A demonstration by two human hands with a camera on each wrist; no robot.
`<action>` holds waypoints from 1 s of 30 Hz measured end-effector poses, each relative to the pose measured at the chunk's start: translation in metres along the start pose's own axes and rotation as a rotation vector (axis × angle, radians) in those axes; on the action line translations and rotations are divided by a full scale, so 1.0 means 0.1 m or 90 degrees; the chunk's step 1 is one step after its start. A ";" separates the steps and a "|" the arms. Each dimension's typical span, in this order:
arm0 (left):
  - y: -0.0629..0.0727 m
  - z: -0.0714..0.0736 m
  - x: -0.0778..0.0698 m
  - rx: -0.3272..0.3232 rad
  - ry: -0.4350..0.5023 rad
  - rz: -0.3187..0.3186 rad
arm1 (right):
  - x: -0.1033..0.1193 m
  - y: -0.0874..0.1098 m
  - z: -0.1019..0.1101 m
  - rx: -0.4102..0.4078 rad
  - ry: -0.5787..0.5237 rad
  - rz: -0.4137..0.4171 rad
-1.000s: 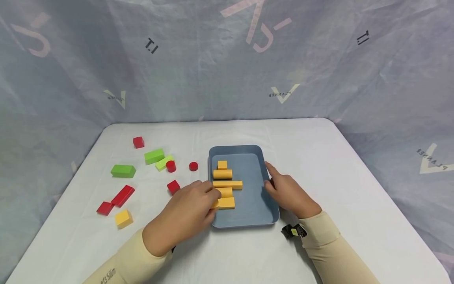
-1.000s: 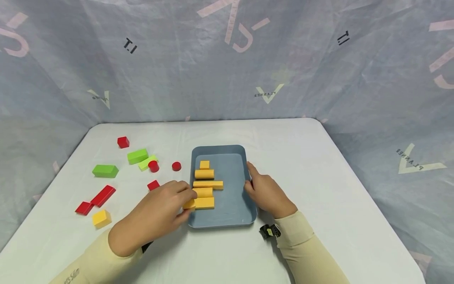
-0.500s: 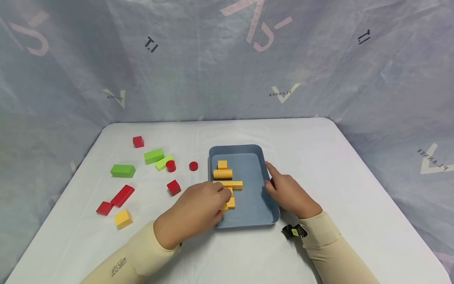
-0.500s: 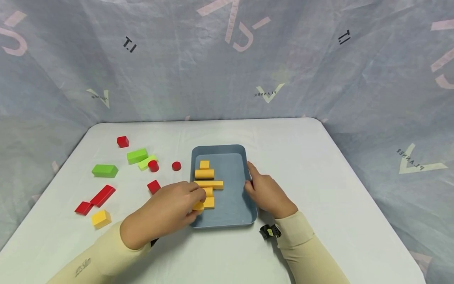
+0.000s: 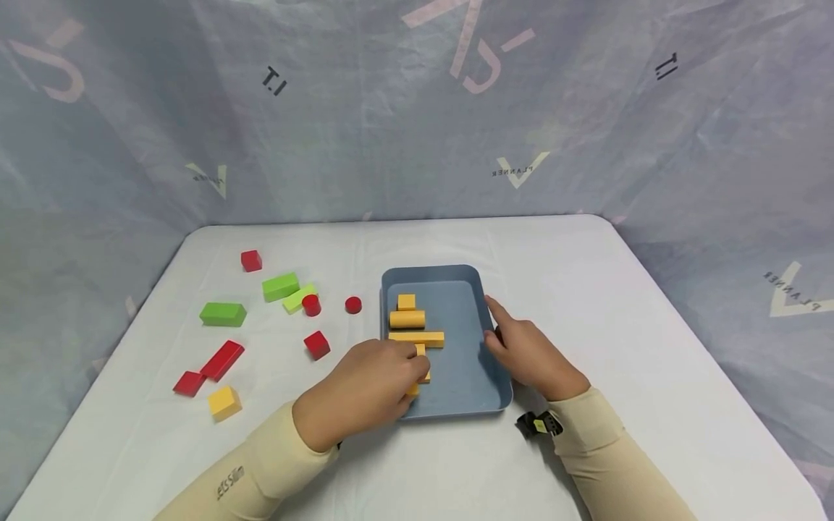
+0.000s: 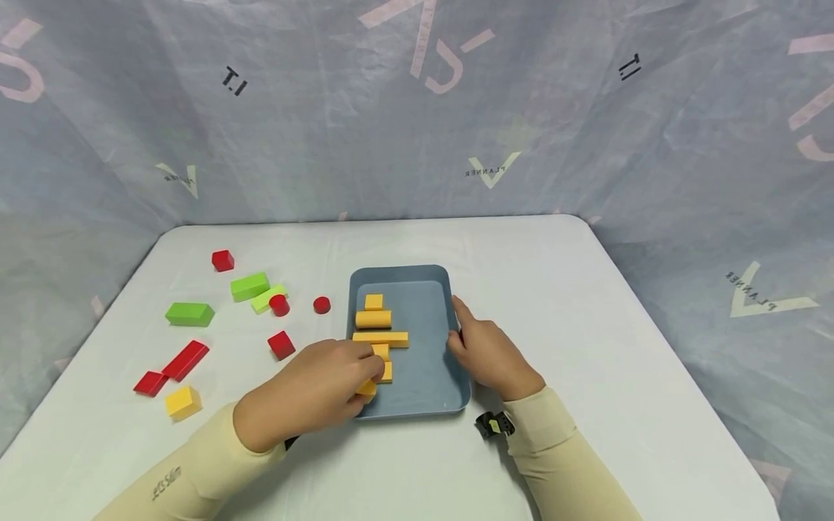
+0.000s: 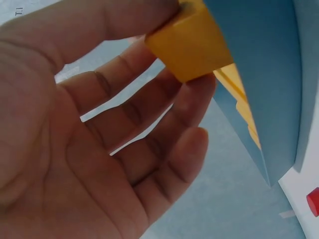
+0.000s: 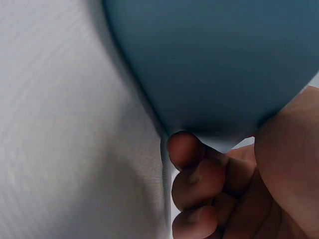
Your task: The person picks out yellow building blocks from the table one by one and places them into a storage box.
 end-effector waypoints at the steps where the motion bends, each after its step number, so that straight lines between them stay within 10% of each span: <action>1: 0.00 -0.01 0.00 0.002 0.000 -0.001 | 0.00 0.00 0.00 0.002 -0.002 -0.001; 30: 0.00 -0.16 0.05 0.042 -0.011 0.001 | 0.01 -0.01 0.00 0.001 0.005 0.004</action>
Point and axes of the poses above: each hand's wrist, its own y-axis away from the middle knuckle, its own z-axis out of the back of the hand, x = y × z, the point moved 9 cm from there along -y, towards the middle knuckle, and after that the axes turned 7 degrees about x, right-handed, at the moved point
